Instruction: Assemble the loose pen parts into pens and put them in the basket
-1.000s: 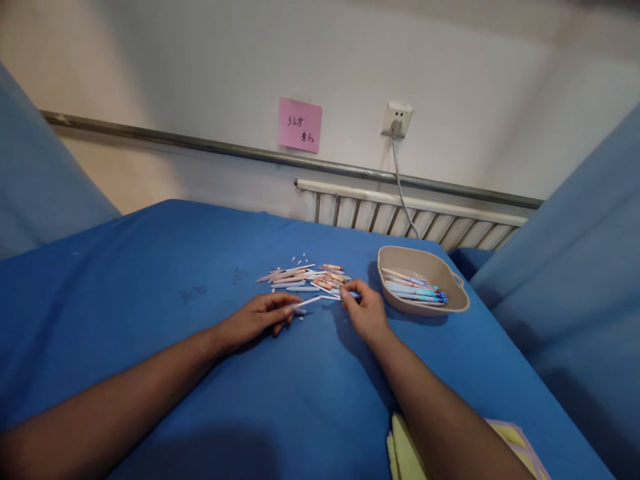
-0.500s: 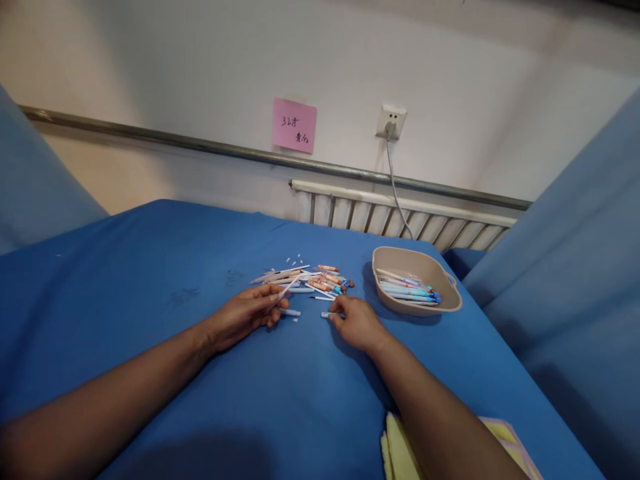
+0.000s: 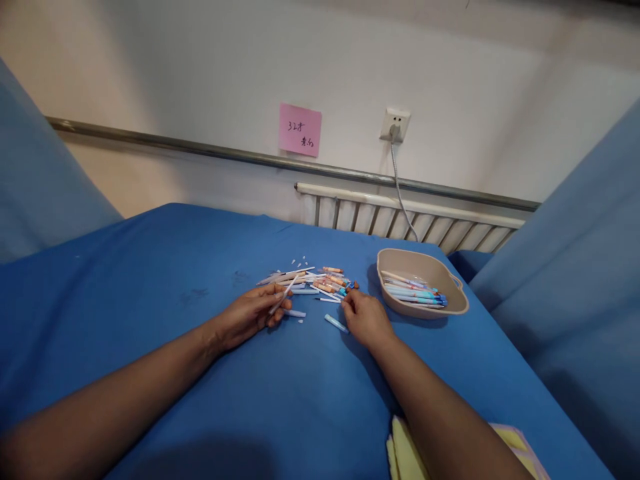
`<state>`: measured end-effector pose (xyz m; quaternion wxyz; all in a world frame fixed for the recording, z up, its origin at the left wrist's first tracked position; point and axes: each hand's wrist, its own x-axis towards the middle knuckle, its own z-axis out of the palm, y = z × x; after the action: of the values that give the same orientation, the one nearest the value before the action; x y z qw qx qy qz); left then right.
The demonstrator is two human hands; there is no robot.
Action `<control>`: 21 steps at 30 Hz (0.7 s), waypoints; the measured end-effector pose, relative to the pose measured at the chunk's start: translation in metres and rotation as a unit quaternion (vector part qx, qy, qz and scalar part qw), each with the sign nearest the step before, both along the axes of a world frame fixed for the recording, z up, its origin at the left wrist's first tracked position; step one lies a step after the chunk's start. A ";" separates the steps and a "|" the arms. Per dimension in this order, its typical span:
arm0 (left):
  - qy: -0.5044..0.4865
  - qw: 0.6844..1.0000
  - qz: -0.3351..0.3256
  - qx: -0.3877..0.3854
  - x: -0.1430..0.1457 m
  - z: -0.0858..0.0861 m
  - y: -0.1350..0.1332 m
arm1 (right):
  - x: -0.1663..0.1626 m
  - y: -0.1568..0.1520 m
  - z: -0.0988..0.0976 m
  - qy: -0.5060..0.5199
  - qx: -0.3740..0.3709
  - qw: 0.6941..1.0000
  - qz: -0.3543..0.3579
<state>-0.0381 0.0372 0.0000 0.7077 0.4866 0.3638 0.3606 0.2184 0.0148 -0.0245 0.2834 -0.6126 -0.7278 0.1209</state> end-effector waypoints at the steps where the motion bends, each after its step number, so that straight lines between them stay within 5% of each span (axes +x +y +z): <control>1: -0.001 1.000 0.003 0.000 0.000 0.000 0.000 | 0.002 0.001 0.001 -0.003 0.011 1.000 -0.023; 13: -0.021 0.998 0.046 -0.050 -0.002 0.000 0.004 | 0.020 0.014 -0.011 -0.042 0.032 0.997 -0.057; 21: -0.013 0.998 0.038 -0.038 -0.001 0.003 0.002 | 0.002 0.008 -0.007 -0.083 0.043 0.991 0.099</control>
<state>-0.0387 0.0396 0.0031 0.7159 0.4405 0.3864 0.3796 0.2199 0.0229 -0.0319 0.2346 -0.5323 -0.8108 0.0654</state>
